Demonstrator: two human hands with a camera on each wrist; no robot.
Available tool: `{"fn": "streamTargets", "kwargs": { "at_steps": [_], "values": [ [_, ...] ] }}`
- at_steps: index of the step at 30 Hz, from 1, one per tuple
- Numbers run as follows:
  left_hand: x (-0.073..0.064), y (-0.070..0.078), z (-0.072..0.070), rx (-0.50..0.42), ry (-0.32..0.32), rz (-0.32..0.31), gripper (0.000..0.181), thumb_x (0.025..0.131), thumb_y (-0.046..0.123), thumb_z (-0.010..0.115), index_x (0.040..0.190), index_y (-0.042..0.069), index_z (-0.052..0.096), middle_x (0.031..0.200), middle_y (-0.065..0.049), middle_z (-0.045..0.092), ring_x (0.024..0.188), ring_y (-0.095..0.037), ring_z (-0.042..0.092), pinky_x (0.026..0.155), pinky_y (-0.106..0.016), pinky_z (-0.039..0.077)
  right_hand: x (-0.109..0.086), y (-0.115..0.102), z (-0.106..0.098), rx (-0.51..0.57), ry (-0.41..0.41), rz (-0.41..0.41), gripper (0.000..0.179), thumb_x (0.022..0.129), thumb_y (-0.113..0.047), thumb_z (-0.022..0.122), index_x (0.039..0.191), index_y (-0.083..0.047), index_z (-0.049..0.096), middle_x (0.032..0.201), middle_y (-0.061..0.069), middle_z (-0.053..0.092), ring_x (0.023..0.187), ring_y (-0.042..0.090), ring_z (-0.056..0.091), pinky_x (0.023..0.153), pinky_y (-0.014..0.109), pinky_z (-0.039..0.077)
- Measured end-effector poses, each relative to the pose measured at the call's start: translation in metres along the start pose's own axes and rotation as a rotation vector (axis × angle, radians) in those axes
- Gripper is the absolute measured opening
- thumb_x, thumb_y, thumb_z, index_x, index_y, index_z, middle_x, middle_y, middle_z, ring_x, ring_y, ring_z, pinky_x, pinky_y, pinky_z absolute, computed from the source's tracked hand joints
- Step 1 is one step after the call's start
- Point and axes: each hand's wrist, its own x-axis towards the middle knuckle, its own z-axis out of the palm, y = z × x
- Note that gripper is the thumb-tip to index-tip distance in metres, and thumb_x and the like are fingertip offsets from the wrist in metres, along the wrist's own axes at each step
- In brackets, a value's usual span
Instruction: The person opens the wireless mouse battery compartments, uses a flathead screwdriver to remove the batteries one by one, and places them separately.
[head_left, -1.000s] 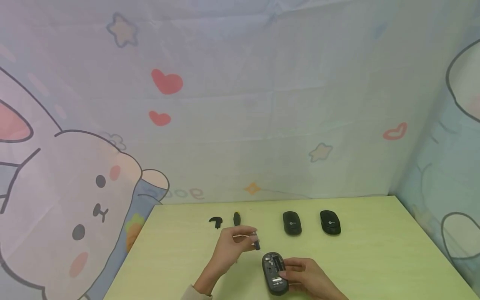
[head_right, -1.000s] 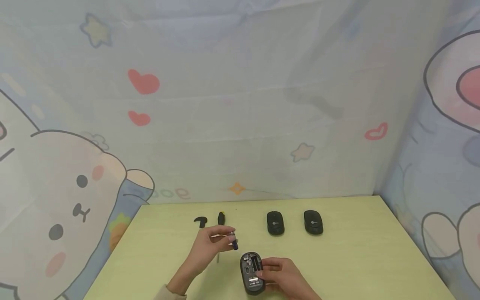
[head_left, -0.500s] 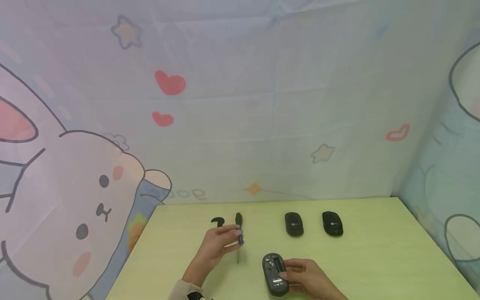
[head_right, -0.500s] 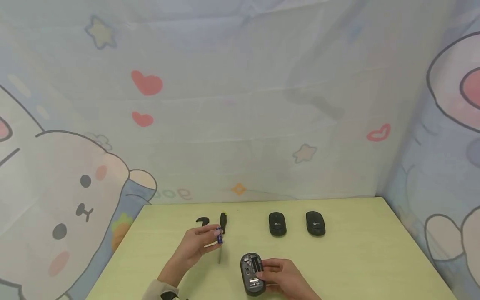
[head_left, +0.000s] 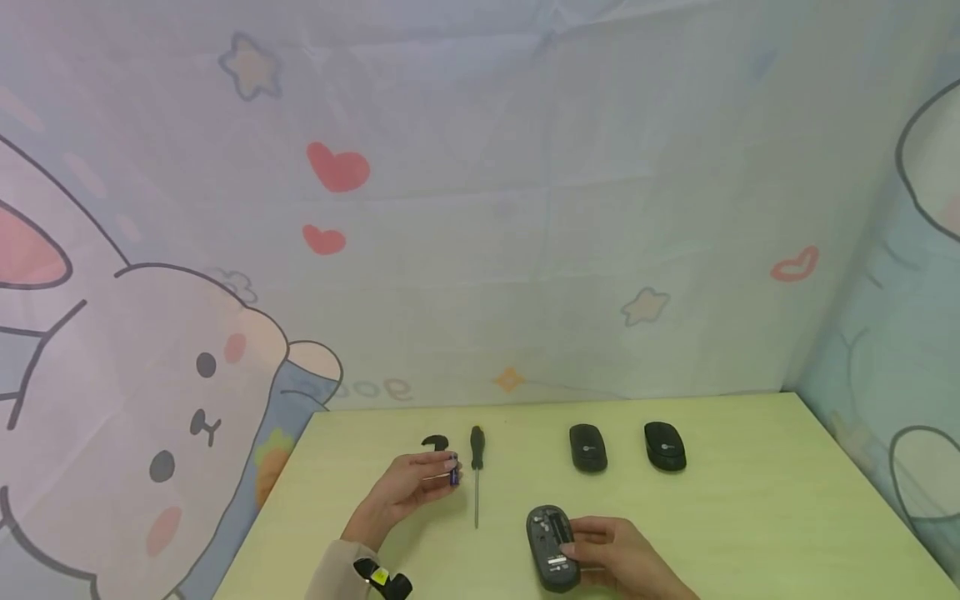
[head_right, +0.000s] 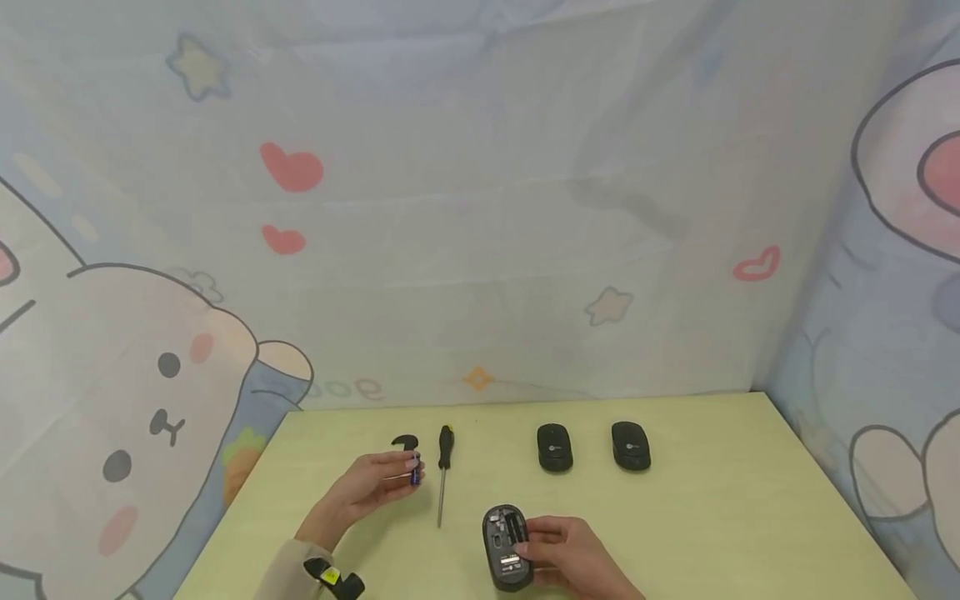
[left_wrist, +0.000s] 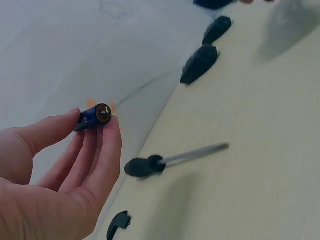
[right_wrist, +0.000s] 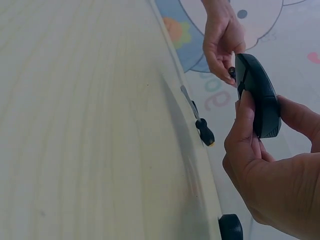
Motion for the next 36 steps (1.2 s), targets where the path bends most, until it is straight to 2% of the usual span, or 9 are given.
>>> {"fn": "streamTargets", "kwargs": {
  "at_steps": [7, 11, 14, 18, 22, 25, 31, 36],
  "values": [
    [0.007, 0.005, -0.017, 0.051, 0.129, 0.001, 0.053, 0.099, 0.009, 0.072, 0.143, -0.015, 0.053, 0.115, -0.013, 0.079, 0.095, -0.015, 0.078, 0.088, -0.028, 0.066, 0.000, 0.001, -0.001, 0.013, -0.003, -0.005, 0.065, 0.098, -0.015, 0.074, 0.146, 0.019, 0.045, 0.122, 0.011, 0.075, 0.104, 0.016, 0.073, 0.088, 0.034, 0.066],
    [0.014, 0.006, -0.029, 0.105, 0.234, 0.007, 0.046, 0.099, 0.008, 0.072, 0.138, -0.013, 0.059, 0.112, -0.014, 0.078, 0.093, -0.017, 0.078, 0.085, -0.028, 0.067, 0.000, 0.000, -0.001, 0.019, -0.004, -0.015, 0.066, 0.098, -0.015, 0.074, 0.146, 0.020, 0.044, 0.121, 0.012, 0.075, 0.104, 0.016, 0.072, 0.088, 0.034, 0.066],
    [0.021, 0.007, -0.037, 0.153, 0.281, 0.016, 0.042, 0.099, 0.008, 0.072, 0.134, -0.013, 0.063, 0.113, -0.016, 0.078, 0.092, -0.017, 0.078, 0.083, -0.028, 0.067, -0.002, -0.002, -0.002, 0.016, 0.003, -0.020, 0.067, 0.097, -0.015, 0.075, 0.146, 0.020, 0.044, 0.122, 0.012, 0.074, 0.103, 0.016, 0.072, 0.087, 0.034, 0.066],
    [0.028, 0.009, -0.048, 0.211, 0.296, 0.009, 0.041, 0.099, 0.009, 0.072, 0.134, -0.012, 0.064, 0.114, -0.018, 0.078, 0.090, -0.015, 0.076, 0.080, -0.027, 0.066, -0.003, -0.002, -0.005, 0.007, 0.022, -0.009, 0.069, 0.096, -0.016, 0.077, 0.146, 0.020, 0.045, 0.123, 0.013, 0.074, 0.104, 0.016, 0.072, 0.088, 0.035, 0.066],
    [0.028, 0.010, -0.063, 0.286, 0.339, -0.020, 0.038, 0.099, 0.009, 0.073, 0.131, -0.010, 0.067, 0.106, -0.011, 0.079, 0.083, -0.012, 0.074, 0.078, -0.027, 0.063, -0.002, 0.002, -0.006, -0.008, 0.013, 0.005, 0.070, 0.097, -0.019, 0.076, 0.147, 0.018, 0.045, 0.129, 0.015, 0.073, 0.107, 0.018, 0.072, 0.091, 0.036, 0.066],
    [0.031, 0.009, -0.073, 0.310, 0.359, -0.026, 0.037, 0.098, 0.009, 0.074, 0.129, -0.011, 0.068, 0.102, -0.007, 0.079, 0.081, -0.012, 0.073, 0.079, -0.029, 0.064, -0.001, 0.004, -0.006, -0.017, 0.012, 0.013, 0.070, 0.097, -0.020, 0.076, 0.147, 0.018, 0.045, 0.131, 0.017, 0.072, 0.109, 0.019, 0.072, 0.094, 0.037, 0.066],
    [0.039, 0.010, -0.088, 0.236, 0.380, -0.008, 0.040, 0.099, 0.005, 0.072, 0.133, -0.015, 0.063, 0.099, -0.007, 0.076, 0.084, -0.012, 0.071, 0.078, -0.028, 0.065, -0.001, 0.002, -0.005, 0.001, 0.017, -0.006, 0.069, 0.096, -0.019, 0.077, 0.146, 0.018, 0.046, 0.127, 0.014, 0.073, 0.107, 0.017, 0.072, 0.091, 0.035, 0.066],
    [0.045, 0.011, -0.092, 0.207, 0.374, -0.013, 0.042, 0.101, 0.003, 0.068, 0.136, -0.016, 0.059, 0.101, -0.008, 0.075, 0.086, -0.012, 0.071, 0.078, -0.026, 0.065, -0.003, 0.001, -0.007, 0.016, 0.023, 0.001, 0.070, 0.097, -0.019, 0.077, 0.147, 0.018, 0.045, 0.128, 0.014, 0.073, 0.107, 0.017, 0.073, 0.090, 0.034, 0.066]
  ]
}}
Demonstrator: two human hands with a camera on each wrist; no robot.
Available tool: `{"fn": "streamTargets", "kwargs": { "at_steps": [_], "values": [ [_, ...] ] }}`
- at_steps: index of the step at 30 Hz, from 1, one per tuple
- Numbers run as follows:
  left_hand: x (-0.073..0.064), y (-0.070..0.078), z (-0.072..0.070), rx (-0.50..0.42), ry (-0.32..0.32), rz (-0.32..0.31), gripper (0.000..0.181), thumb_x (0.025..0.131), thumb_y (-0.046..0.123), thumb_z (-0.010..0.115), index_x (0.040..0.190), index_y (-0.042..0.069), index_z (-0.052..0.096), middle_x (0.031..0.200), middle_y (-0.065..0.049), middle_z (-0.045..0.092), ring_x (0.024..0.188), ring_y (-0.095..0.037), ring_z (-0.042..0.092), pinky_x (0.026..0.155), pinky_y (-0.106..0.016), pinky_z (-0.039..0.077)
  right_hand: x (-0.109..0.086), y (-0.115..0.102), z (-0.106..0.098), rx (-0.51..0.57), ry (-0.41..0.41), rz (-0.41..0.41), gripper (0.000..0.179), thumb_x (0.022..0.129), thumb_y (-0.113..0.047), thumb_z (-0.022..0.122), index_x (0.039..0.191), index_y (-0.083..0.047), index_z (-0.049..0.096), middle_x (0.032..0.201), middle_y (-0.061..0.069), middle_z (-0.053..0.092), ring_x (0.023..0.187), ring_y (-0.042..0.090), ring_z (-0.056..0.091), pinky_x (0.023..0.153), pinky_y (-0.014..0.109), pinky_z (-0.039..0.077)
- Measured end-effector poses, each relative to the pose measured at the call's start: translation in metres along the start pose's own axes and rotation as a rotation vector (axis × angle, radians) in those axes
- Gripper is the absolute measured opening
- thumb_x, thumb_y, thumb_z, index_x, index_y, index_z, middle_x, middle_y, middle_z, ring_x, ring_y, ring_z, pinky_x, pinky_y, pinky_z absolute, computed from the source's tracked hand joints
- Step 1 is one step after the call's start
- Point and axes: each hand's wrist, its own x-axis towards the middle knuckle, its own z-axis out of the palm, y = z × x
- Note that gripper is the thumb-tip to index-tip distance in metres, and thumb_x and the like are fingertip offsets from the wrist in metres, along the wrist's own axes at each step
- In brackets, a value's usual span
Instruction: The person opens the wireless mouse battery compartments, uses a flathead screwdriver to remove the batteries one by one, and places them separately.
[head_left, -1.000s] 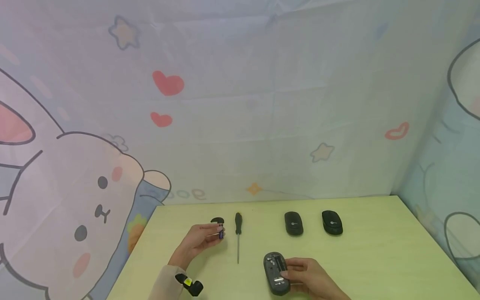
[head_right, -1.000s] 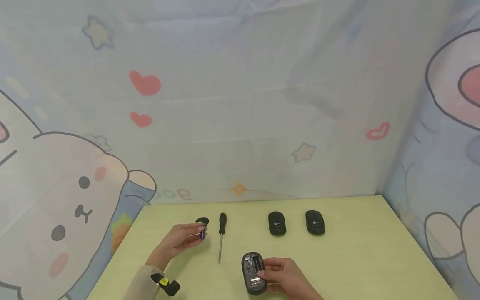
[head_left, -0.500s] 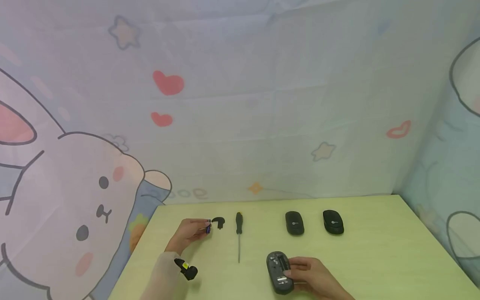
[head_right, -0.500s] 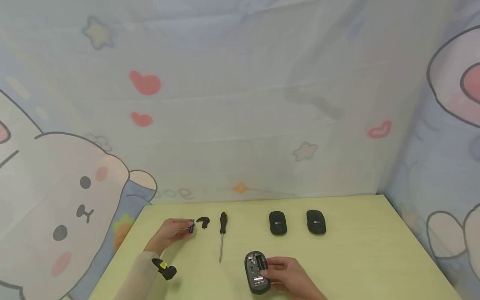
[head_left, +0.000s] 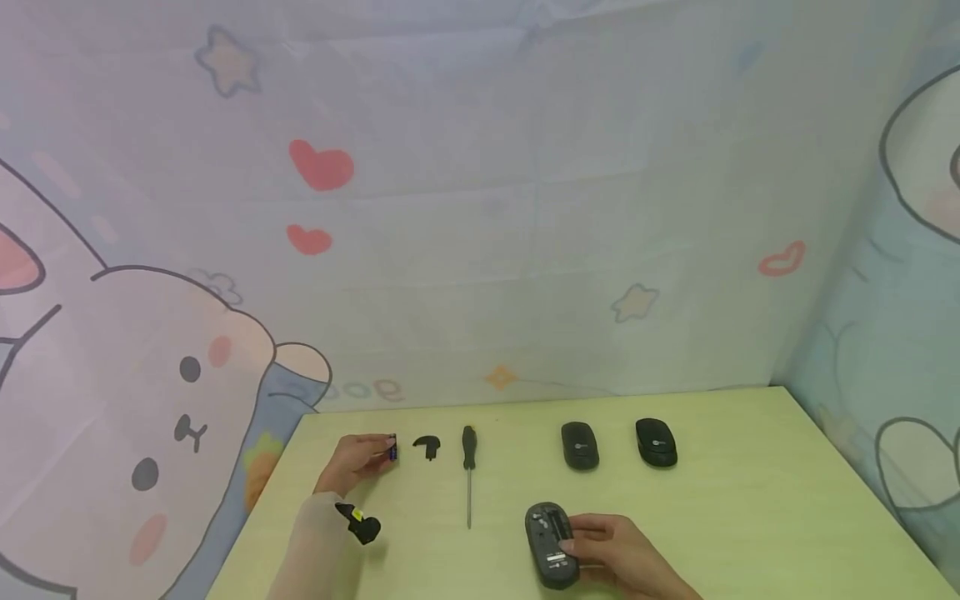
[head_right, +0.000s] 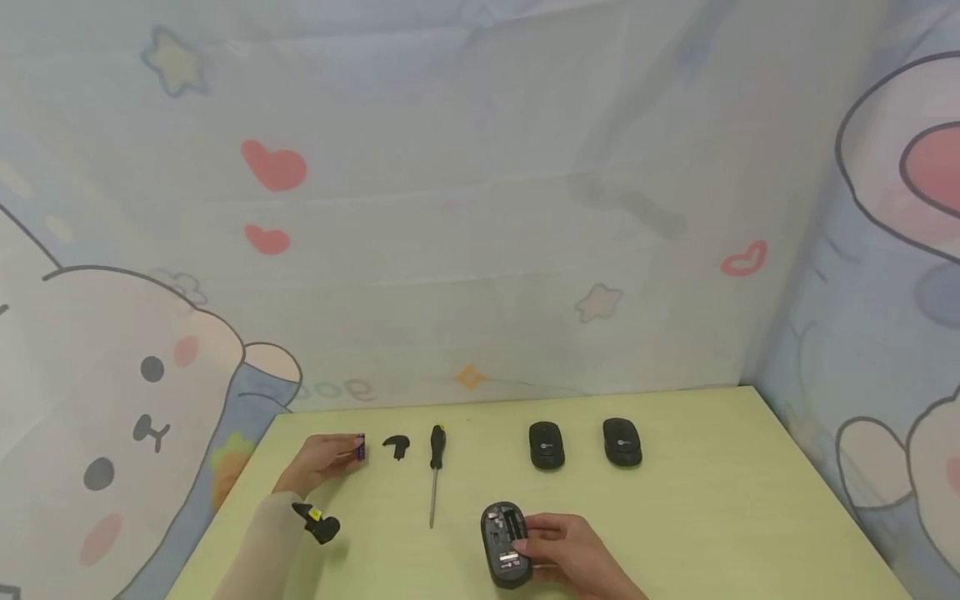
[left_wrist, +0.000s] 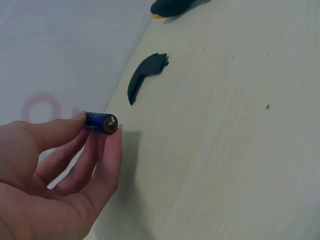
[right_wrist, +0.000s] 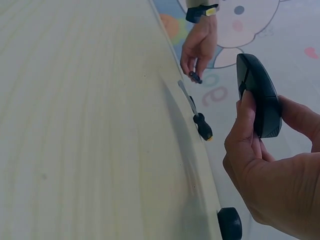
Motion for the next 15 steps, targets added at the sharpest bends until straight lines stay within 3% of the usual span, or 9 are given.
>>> {"fn": "streamTargets", "kwargs": {
  "at_steps": [11, 15],
  "values": [
    [0.010, -0.001, -0.003, 0.022, 0.060, -0.012, 0.041, 0.100, 0.003, 0.069, 0.135, -0.017, 0.060, 0.093, -0.003, 0.077, 0.079, -0.008, 0.071, 0.075, -0.023, 0.064, -0.004, -0.007, -0.001, -0.003, 0.036, 0.005, 0.073, 0.096, -0.020, 0.078, 0.148, 0.016, 0.044, 0.129, 0.015, 0.074, 0.104, 0.017, 0.073, 0.088, 0.033, 0.064],
    [0.012, -0.003, -0.001, 0.070, 0.036, 0.002, 0.039, 0.101, 0.003, 0.068, 0.133, -0.018, 0.061, 0.097, -0.007, 0.077, 0.079, -0.009, 0.071, 0.074, -0.023, 0.064, -0.005, -0.004, -0.002, 0.010, 0.037, 0.005, 0.069, 0.096, -0.019, 0.077, 0.147, 0.016, 0.047, 0.124, 0.011, 0.075, 0.102, 0.016, 0.073, 0.087, 0.031, 0.064]
  ]
}}
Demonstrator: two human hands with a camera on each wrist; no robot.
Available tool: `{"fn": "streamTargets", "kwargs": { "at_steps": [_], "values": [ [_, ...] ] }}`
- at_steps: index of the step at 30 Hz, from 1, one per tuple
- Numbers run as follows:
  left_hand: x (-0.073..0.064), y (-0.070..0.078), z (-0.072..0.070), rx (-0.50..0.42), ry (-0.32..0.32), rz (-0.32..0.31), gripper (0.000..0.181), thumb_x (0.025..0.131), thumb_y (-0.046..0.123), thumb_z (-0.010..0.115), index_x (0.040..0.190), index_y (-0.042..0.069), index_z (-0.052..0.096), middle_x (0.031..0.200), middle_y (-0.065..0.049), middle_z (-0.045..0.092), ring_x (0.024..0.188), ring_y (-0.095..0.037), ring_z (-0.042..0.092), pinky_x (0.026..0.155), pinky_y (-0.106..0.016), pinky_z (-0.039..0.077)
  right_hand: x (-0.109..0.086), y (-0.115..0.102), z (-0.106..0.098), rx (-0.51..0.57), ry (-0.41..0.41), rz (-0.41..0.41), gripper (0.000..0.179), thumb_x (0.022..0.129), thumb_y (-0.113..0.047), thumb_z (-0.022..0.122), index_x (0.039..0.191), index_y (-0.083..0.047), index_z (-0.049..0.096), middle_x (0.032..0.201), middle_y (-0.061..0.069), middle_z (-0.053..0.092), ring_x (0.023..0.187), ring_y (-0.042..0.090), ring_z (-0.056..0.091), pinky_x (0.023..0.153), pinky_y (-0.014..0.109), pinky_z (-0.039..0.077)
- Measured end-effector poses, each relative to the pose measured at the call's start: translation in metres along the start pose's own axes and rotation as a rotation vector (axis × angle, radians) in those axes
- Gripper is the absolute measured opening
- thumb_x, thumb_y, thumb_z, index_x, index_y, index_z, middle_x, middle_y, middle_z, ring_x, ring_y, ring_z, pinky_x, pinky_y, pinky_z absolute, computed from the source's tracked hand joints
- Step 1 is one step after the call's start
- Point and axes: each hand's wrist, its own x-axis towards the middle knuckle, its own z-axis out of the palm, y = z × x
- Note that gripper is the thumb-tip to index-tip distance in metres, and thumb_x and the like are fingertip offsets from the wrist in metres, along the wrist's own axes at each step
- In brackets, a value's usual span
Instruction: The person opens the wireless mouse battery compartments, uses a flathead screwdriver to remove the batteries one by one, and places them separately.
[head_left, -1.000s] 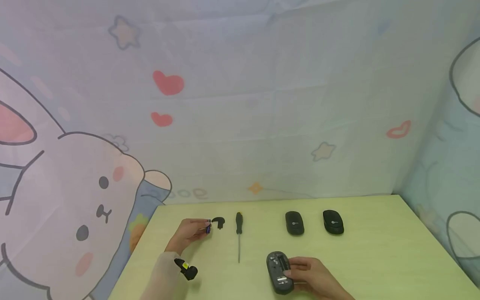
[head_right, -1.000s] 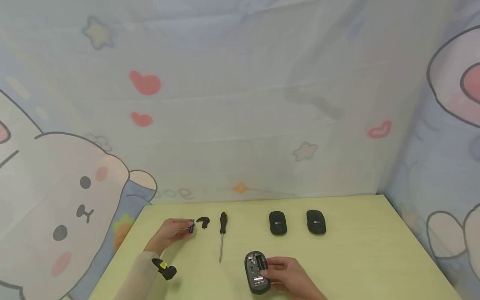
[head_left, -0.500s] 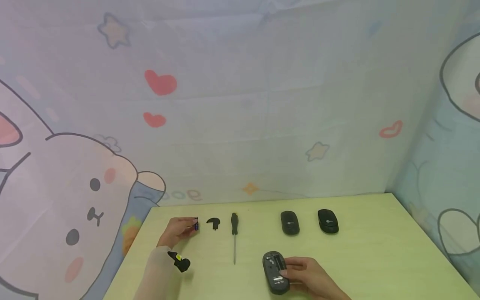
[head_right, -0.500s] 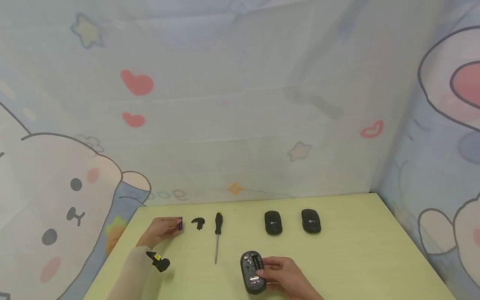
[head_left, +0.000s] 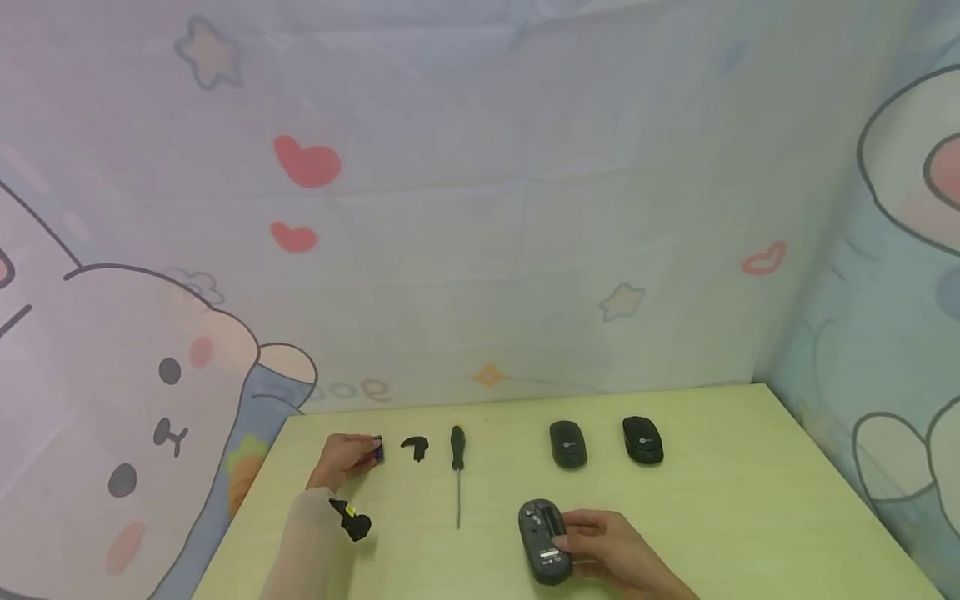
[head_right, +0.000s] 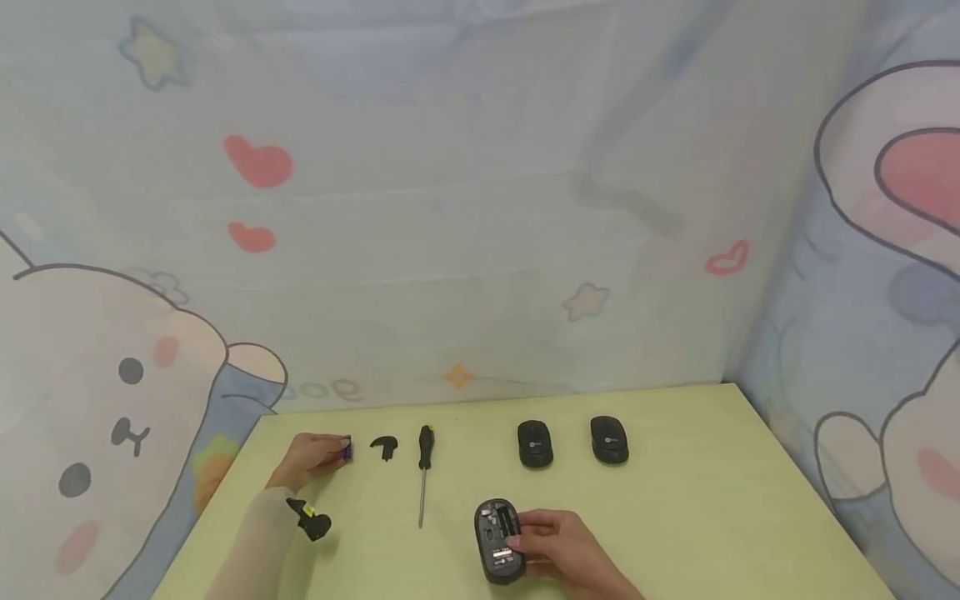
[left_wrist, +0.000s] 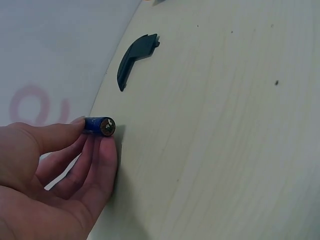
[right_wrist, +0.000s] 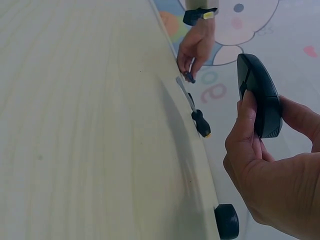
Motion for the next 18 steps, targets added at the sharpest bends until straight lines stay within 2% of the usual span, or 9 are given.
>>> {"fn": "streamTargets", "kwargs": {
  "at_steps": [7, 13, 18],
  "values": [
    [0.0013, -0.0038, 0.0024, 0.083, 0.015, 0.025, 0.036, 0.101, 0.004, 0.068, 0.128, -0.018, 0.064, 0.101, -0.013, 0.077, 0.078, -0.009, 0.071, 0.072, -0.023, 0.064, 0.0000, 0.0033, 0.0015, 0.019, -0.018, -0.003, 0.067, 0.096, -0.018, 0.077, 0.145, 0.017, 0.048, 0.121, 0.010, 0.076, 0.102, 0.015, 0.073, 0.086, 0.030, 0.066],
    [0.0040, 0.0013, 0.0075, 0.192, 0.032, 0.046, 0.033, 0.101, 0.005, 0.068, 0.126, -0.016, 0.066, 0.115, -0.025, 0.074, 0.085, -0.016, 0.073, 0.076, -0.029, 0.066, -0.0002, 0.0014, 0.0016, 0.025, -0.020, -0.004, 0.065, 0.097, -0.017, 0.075, 0.146, 0.017, 0.047, 0.121, 0.010, 0.076, 0.101, 0.015, 0.074, 0.085, 0.030, 0.065],
    [0.0068, 0.0060, 0.0079, 0.288, 0.063, 0.056, 0.030, 0.100, 0.004, 0.069, 0.122, -0.015, 0.069, 0.115, -0.027, 0.074, 0.084, -0.018, 0.074, 0.076, -0.033, 0.068, 0.0011, 0.0017, 0.0005, 0.008, -0.019, -0.001, 0.066, 0.098, -0.018, 0.075, 0.146, 0.017, 0.047, 0.125, 0.012, 0.075, 0.103, 0.016, 0.074, 0.087, 0.032, 0.065]
  ]
}}
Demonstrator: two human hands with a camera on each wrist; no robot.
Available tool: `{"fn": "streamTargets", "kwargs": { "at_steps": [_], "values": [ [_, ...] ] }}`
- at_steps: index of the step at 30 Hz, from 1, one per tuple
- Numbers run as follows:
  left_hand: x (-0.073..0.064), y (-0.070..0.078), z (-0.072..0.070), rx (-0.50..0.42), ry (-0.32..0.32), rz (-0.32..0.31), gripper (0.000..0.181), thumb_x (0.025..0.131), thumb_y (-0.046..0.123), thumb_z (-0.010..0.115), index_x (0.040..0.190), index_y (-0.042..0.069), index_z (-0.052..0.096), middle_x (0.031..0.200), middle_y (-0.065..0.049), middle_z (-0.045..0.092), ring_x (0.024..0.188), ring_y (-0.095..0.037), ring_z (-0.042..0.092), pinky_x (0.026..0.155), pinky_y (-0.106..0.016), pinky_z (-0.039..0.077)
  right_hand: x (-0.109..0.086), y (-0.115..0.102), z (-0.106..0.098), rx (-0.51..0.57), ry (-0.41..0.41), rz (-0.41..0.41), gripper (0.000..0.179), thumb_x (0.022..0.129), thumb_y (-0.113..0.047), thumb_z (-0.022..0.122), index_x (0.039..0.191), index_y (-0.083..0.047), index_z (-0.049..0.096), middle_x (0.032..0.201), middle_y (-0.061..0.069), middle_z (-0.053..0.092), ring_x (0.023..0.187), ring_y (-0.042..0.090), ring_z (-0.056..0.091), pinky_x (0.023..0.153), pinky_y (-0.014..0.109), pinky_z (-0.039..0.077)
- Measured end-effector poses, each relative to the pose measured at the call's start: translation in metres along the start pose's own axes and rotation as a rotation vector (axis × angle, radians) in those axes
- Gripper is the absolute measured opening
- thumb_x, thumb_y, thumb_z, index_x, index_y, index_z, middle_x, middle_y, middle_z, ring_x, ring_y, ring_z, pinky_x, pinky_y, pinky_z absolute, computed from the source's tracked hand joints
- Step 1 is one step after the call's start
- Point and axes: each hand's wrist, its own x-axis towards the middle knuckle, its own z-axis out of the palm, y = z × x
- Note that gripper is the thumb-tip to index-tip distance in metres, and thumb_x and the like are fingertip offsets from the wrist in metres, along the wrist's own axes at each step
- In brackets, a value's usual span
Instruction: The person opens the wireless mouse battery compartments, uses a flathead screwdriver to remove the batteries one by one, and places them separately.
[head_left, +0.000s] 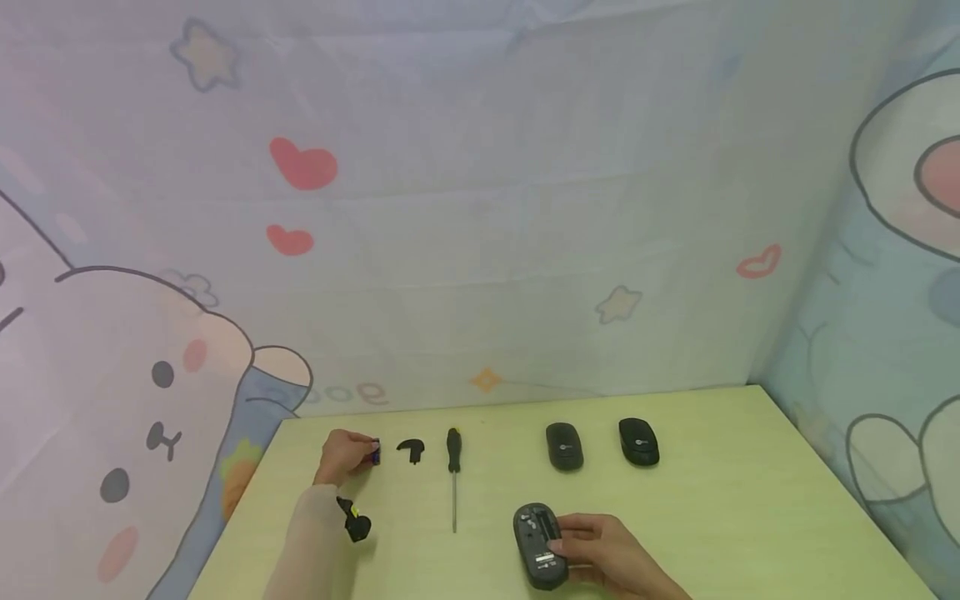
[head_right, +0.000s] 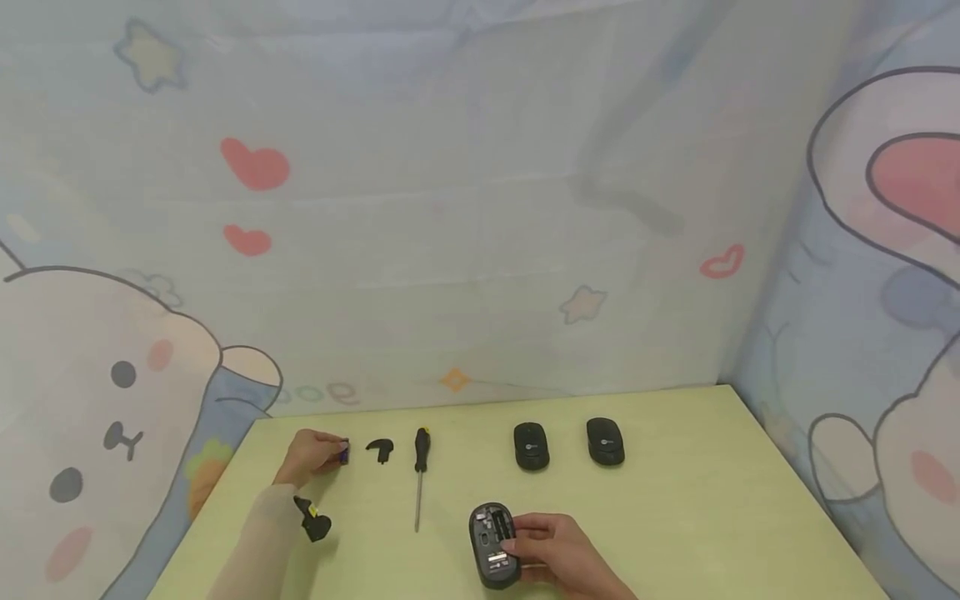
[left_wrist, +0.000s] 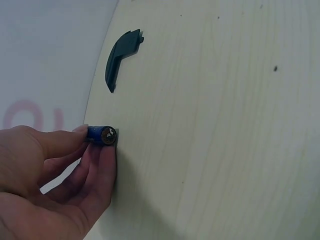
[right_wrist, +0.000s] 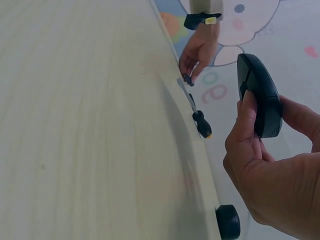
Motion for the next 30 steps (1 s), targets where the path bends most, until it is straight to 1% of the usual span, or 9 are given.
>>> {"fn": "streamTargets", "kwargs": {
  "at_steps": [4, 11, 15, 18, 23, 26, 30],
  "values": [
    [-0.0005, -0.0007, -0.0026, 0.053, 0.010, 0.021, 0.027, 0.099, 0.004, 0.070, 0.119, -0.015, 0.071, 0.107, -0.026, 0.076, 0.079, -0.016, 0.074, 0.073, -0.032, 0.068, -0.0004, -0.0001, -0.0003, -0.015, 0.003, 0.012, 0.067, 0.098, -0.019, 0.075, 0.147, 0.016, 0.046, 0.126, 0.013, 0.074, 0.105, 0.017, 0.074, 0.089, 0.032, 0.065],
    [-0.0003, -0.0016, -0.0024, 0.070, 0.030, 0.033, 0.025, 0.096, 0.007, 0.074, 0.113, -0.012, 0.075, 0.099, -0.019, 0.078, 0.075, -0.014, 0.074, 0.069, -0.029, 0.067, -0.0026, -0.0006, 0.0001, -0.013, 0.011, 0.005, 0.066, 0.098, -0.018, 0.075, 0.146, 0.017, 0.047, 0.125, 0.012, 0.075, 0.103, 0.017, 0.074, 0.087, 0.032, 0.065],
    [-0.0020, -0.0015, -0.0014, 0.072, 0.034, 0.043, 0.026, 0.096, 0.008, 0.075, 0.112, -0.012, 0.075, 0.099, -0.019, 0.078, 0.075, -0.014, 0.074, 0.069, -0.030, 0.067, -0.0031, -0.0007, -0.0001, -0.006, 0.007, 0.000, 0.064, 0.098, -0.017, 0.074, 0.146, 0.017, 0.048, 0.123, 0.011, 0.075, 0.103, 0.016, 0.074, 0.087, 0.031, 0.065],
    [-0.0030, -0.0009, -0.0012, 0.074, 0.033, 0.053, 0.027, 0.097, 0.008, 0.074, 0.113, -0.013, 0.074, 0.103, -0.023, 0.077, 0.076, -0.016, 0.075, 0.069, -0.031, 0.067, -0.0033, -0.0006, 0.0000, 0.000, 0.000, -0.009, 0.063, 0.098, -0.017, 0.074, 0.145, 0.016, 0.049, 0.122, 0.011, 0.075, 0.102, 0.016, 0.074, 0.086, 0.031, 0.065],
    [-0.0022, -0.0003, -0.0015, 0.059, 0.037, 0.042, 0.029, 0.097, 0.009, 0.074, 0.115, -0.013, 0.073, 0.105, -0.024, 0.077, 0.074, -0.013, 0.074, 0.069, -0.029, 0.066, -0.0041, -0.0028, 0.0010, 0.004, 0.000, 0.011, 0.065, 0.098, -0.019, 0.075, 0.146, 0.015, 0.048, 0.124, 0.011, 0.075, 0.103, 0.017, 0.073, 0.087, 0.030, 0.064],
    [-0.0009, -0.0013, -0.0013, 0.064, 0.043, 0.037, 0.030, 0.097, 0.011, 0.075, 0.116, -0.012, 0.073, 0.101, -0.020, 0.078, 0.072, -0.010, 0.072, 0.067, -0.027, 0.064, -0.0046, -0.0037, 0.0007, 0.006, 0.001, 0.018, 0.067, 0.097, -0.019, 0.075, 0.147, 0.016, 0.047, 0.124, 0.012, 0.074, 0.104, 0.017, 0.073, 0.088, 0.031, 0.064],
    [-0.0027, -0.0017, -0.0008, 0.090, 0.056, 0.044, 0.032, 0.097, 0.016, 0.075, 0.116, -0.010, 0.074, 0.094, -0.013, 0.078, 0.073, -0.011, 0.067, 0.065, -0.025, 0.059, -0.0043, -0.0025, -0.0013, 0.005, 0.007, 0.011, 0.067, 0.097, -0.019, 0.076, 0.147, 0.016, 0.047, 0.124, 0.012, 0.074, 0.104, 0.017, 0.073, 0.088, 0.031, 0.065]
  ]
}}
